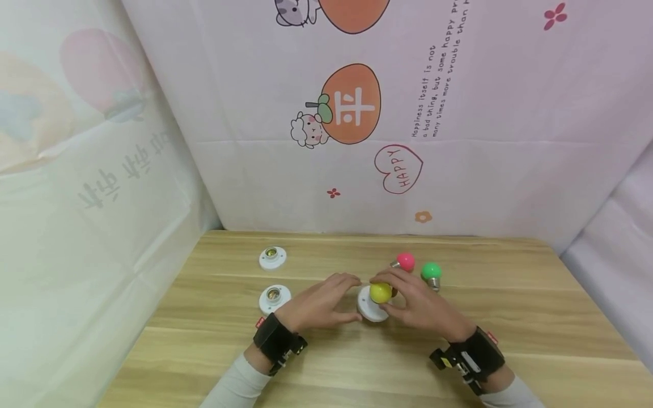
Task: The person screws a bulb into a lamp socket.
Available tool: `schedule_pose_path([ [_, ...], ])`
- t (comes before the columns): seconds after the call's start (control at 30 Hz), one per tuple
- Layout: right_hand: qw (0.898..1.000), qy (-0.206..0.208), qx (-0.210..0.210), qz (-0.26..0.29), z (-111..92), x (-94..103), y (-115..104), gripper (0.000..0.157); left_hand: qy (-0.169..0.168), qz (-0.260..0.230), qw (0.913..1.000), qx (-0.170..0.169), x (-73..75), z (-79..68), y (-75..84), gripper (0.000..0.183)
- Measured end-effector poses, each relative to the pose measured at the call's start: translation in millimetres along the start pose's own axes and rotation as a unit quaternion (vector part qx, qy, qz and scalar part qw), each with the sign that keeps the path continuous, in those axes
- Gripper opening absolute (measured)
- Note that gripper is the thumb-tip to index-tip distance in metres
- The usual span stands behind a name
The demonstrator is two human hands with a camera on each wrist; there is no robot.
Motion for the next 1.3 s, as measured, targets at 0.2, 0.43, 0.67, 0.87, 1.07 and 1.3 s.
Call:
schedule_pose_path([
  [0.2, 1.000, -0.012, -0.019, -0.004, -4, -0.8, 5, 0.053, 0.002, 0.000, 1.0000, 0.008, 2.7, -1.2, -0.3, 0.069],
  [0.43, 0.999, -0.022, -0.034, -0.014, -6, -3.0, 11, 0.053, -0.005, 0.005, 0.9997, 0.021, 2.8, -2.1, -1.0, 0.063],
  [0.67, 0.998, -0.033, -0.047, -0.021, -8, -4.1, 16, 0.054, 0.000, 0.009, 0.9998, 0.015, 1.7, -2.4, -2.3, 0.057],
  [0.87, 0.997, -0.035, -0.065, -0.028, -8, -4.7, 18, 0.053, 0.000, 0.010, 0.9999, 0.011, 2.7, -2.5, -2.1, 0.056],
  [1.07, 0.996, -0.037, -0.071, -0.040, -8, -5.2, 19, 0.053, 0.007, 0.016, 0.9999, 0.000, 2.9, -2.1, -1.7, 0.054],
  [1.3, 0.995, -0.041, -0.077, -0.045, -9, -6.0, 20, 0.054, 0.009, 0.020, 0.9997, -0.007, 3.6, -2.1, -1.5, 0.053],
])
Point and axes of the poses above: each hand's wrist, its own z-axis towards the middle knuckle, its own x-axis out of the back of the hand, y = z × x, the point moved 1 cm from there along z, towards the middle knuckle, and after that the axes turned 10 degrees about -y, right-handed, at the moved point
